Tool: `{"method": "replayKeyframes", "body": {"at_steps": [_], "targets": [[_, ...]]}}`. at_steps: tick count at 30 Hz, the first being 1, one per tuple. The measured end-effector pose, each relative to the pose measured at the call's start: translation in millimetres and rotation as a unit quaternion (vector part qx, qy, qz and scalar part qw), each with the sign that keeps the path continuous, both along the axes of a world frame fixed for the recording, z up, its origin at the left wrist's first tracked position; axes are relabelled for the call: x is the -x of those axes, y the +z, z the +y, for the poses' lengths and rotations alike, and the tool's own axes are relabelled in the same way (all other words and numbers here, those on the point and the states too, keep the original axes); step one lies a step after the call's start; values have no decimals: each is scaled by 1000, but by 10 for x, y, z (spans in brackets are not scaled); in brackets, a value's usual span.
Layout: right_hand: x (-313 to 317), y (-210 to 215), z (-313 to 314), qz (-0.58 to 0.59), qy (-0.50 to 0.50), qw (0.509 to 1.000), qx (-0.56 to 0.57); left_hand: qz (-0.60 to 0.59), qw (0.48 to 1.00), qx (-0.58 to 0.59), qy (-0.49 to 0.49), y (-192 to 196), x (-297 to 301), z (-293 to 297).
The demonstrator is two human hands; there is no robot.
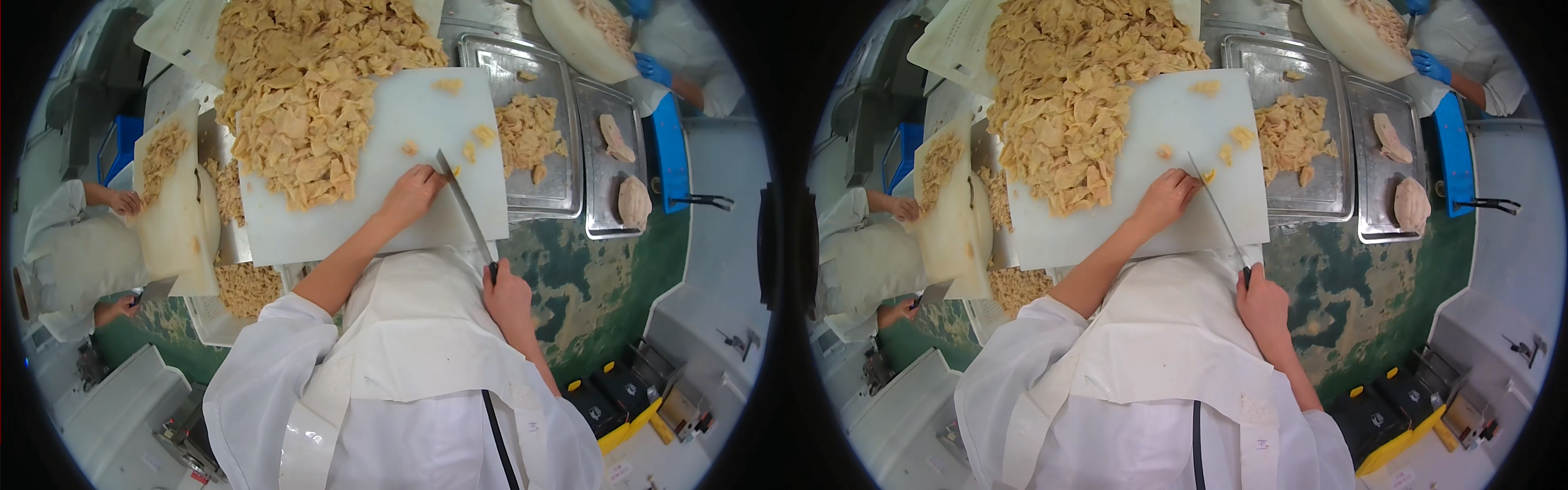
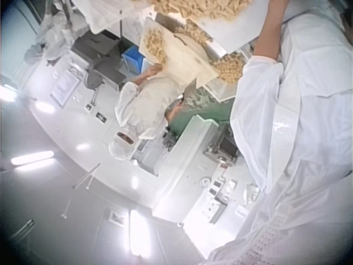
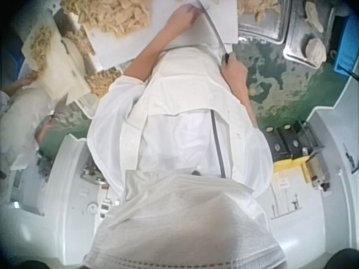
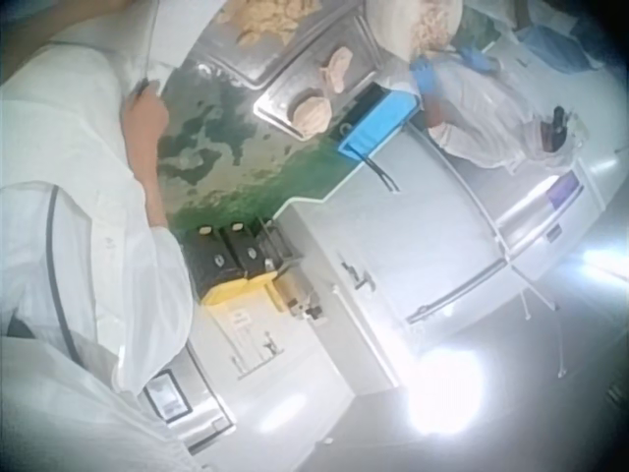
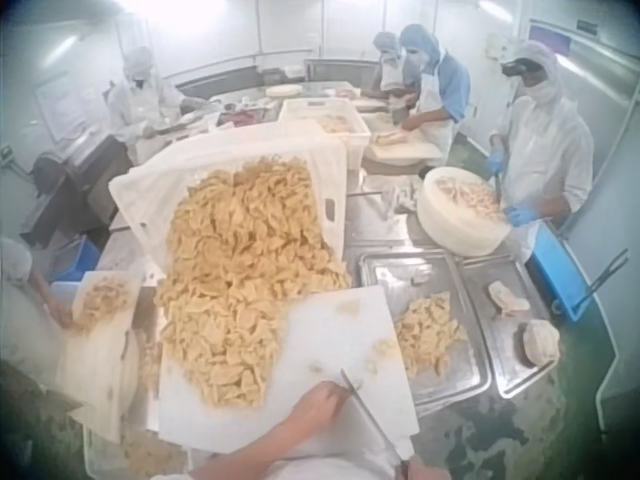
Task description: The person slices pieces of meat using a cleaver on a white cutting board. The person picks up strips of meat from a pile, cuts them into smaller pieces, and moves the sliced meat into a tray.
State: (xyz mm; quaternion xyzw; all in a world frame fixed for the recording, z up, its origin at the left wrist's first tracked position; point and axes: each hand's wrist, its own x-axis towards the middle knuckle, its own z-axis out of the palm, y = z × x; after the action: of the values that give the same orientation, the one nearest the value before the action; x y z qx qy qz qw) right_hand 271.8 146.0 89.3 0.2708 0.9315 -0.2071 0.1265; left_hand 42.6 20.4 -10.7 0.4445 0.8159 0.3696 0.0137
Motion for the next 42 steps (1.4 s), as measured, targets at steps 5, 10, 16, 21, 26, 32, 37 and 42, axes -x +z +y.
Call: {"method": "replayKeyframes", "body": {"at_steps": [5,10,16,21,26,32,37,42], "targets": [[569,-71,157,26,30,999,7,24,998,47,-35,-17,10,-24],[285,20,285,63,3,998,30,142,986,0,83,238,534,-174],[9,194,250,-26,39,992,120,49,993,48,95,-27,798,-150],[201,-25,516,68,-61,994,53,-269,959,-65,62,110,654,133],[335,114,356,92,-30,993,72,253,904,43,341,426,1398,-449],[535,-61,258,60,5,994,95,100,927,250,260,647,1664,-728],[523,-109,633,79,-113,990,-37,-146,968,-95,182,626,1299,-376],[400,-44,577,87,-113,990,6,-425,855,-286,86,316,1022,67]]}}
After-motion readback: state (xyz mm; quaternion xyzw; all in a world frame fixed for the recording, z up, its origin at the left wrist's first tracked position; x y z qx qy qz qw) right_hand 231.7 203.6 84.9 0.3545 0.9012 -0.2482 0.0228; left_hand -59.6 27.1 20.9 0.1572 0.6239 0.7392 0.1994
